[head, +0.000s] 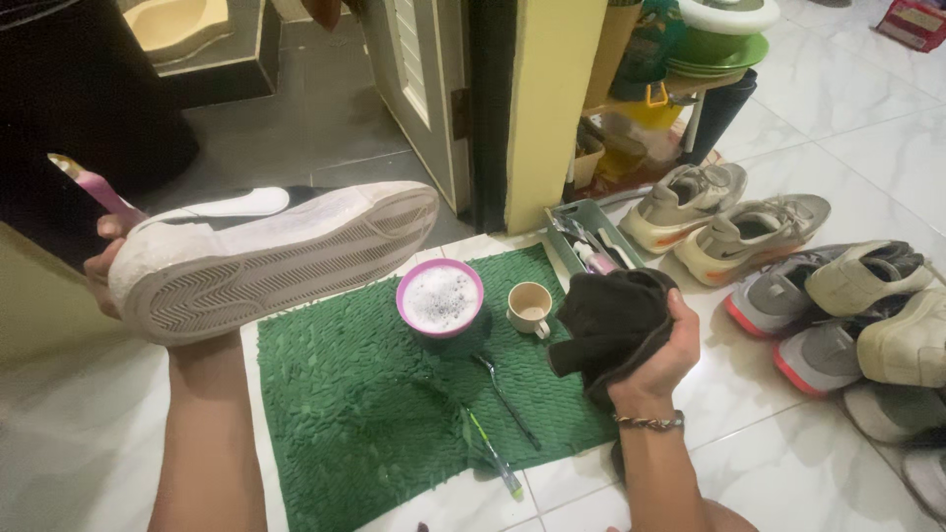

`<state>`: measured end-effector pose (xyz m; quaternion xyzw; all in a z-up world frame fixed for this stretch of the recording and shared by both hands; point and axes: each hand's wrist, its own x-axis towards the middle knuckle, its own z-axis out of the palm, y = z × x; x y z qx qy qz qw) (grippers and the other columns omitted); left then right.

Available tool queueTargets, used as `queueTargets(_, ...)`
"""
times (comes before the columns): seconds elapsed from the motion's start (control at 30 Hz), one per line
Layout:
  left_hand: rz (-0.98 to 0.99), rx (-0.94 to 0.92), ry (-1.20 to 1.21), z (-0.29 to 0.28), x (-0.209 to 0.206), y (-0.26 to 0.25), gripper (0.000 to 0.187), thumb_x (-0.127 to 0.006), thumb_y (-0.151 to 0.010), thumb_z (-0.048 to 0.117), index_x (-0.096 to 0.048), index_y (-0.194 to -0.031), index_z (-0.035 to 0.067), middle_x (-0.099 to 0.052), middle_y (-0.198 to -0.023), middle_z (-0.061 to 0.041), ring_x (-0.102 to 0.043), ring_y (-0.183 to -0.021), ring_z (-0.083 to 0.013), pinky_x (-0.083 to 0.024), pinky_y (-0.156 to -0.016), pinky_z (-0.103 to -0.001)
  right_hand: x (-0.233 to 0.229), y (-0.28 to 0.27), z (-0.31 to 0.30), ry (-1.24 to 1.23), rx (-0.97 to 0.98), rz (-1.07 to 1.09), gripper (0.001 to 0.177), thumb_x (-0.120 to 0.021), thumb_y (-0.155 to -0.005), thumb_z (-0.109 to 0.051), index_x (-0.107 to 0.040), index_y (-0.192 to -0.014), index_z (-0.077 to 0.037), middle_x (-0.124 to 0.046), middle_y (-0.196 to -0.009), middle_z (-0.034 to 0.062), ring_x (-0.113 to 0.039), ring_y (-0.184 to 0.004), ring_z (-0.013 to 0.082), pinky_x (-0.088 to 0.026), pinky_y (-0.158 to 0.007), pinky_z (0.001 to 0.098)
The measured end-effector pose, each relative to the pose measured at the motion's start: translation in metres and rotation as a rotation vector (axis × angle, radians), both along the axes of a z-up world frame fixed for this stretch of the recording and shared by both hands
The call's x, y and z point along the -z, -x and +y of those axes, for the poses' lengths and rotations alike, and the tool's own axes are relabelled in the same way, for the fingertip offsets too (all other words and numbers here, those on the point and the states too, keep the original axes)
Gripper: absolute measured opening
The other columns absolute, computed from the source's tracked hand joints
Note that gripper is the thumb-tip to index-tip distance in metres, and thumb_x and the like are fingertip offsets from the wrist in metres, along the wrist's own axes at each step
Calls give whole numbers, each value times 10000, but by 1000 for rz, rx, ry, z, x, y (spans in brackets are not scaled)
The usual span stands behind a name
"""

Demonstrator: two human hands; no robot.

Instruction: The person cleans a shoe by applying soapy water from a bowl with a cup, scrubbing the sole with a brush, and wiping the exterior with a cloth.

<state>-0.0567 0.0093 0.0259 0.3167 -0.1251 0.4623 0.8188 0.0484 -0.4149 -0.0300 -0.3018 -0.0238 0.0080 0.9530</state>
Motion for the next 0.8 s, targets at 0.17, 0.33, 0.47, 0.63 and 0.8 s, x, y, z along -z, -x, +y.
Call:
queueTargets(0.17,2,-12,-11,1,-4,-3,101,-477,-894,94,-545,-968,94,-563,-883,-78,-653,-824,-228,-607,-693,-368,5,-4,1,-19,7,7,490,-414,-1002,-394,-623,-1198,2,-686,-1182,192,-667,-1094,372,-532,-1017,511)
queueTargets(0.33,20,-25,-22,1,-6,-7,98,-477,-888,93,-544,-960,95,-557,-881,-74,-649,-824,-223,-605,-692,-364,6,-3,-2,-51,-5,-5,494,-394,-1041,-404,-616,-1208,5,-681,-1187,186,-671,-1084,361,-530,-994,502)
queueTargets(0.47,38,-38,-34,0,-9,-11,96,-478,-883,92,-543,-954,96,-551,-880,-70,-646,-823,-219,-604,-690,-362,0,-2,0,-34,0,14,543,-364,-1042,-427,-615,-1212,23,-691,-1199,193,-674,-1091,351,-528,-1001,486)
queueTargets(0.63,120,-82,-62,-14,-14,-30,93,-479,-877,91,-541,-946,97,-545,-878,-66,-642,-823,-214,-602,-689,-359,-2,-2,5,-31,-14,-6,606,-336,-1059,-477,-603,-1259,29,-679,-1254,212,-655,-1140,369,-506,-1040,505)
queueTargets(0.8,317,-198,-83,-40,-27,-44,73,-481,-850,84,-526,-905,95,-524,-853,-58,-630,-798,-202,-603,-663,-352,-2,4,8,-21,-60,-39,660,-317,-1065,-519,-599,-1295,32,-681,-1271,198,-646,-1155,370,-491,-1055,508)
